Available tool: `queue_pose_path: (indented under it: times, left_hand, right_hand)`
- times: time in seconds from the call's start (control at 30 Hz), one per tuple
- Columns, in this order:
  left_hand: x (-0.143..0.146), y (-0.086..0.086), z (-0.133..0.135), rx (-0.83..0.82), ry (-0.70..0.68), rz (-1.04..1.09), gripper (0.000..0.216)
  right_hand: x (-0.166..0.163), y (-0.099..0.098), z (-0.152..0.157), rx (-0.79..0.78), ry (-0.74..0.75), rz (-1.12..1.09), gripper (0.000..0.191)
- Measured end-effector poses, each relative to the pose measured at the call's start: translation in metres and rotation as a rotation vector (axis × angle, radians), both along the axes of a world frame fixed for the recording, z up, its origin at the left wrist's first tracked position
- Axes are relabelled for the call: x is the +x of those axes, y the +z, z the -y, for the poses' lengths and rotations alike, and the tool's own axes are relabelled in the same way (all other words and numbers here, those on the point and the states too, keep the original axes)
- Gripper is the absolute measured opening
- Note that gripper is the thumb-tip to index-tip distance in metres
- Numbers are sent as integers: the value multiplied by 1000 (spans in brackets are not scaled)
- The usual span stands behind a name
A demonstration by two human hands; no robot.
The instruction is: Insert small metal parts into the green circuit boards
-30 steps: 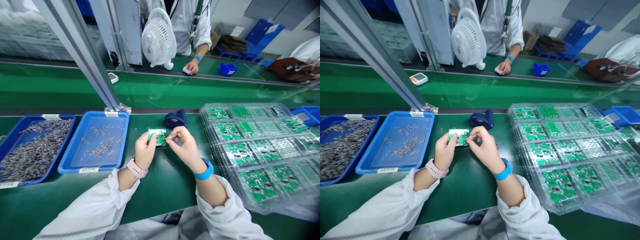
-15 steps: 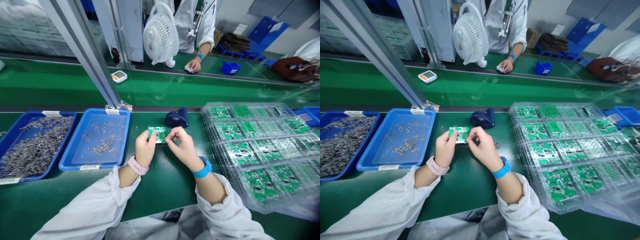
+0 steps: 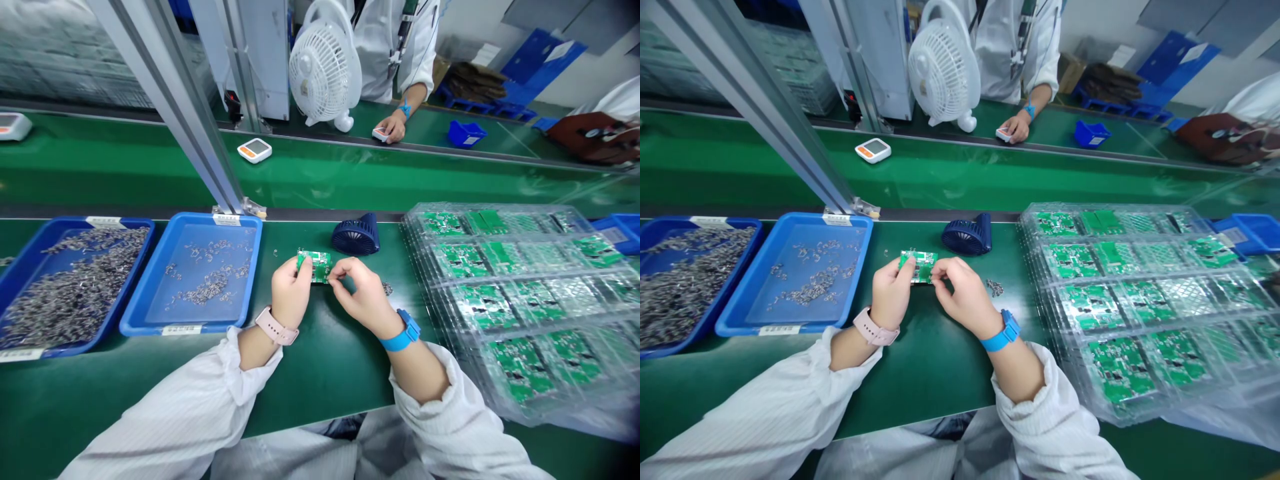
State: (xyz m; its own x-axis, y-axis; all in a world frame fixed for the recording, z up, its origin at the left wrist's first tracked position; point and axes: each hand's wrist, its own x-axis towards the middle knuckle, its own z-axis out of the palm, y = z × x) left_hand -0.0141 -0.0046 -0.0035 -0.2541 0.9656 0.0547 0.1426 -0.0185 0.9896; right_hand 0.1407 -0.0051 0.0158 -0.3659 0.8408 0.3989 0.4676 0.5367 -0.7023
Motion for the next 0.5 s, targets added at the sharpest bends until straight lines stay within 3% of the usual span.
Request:
queue_pose_path:
  times: [0.5]
  left_hand:
    - [-1,-1,-1,1,33,5,33]
  right_hand:
    - [-7,-7,0,52,20,60,19]
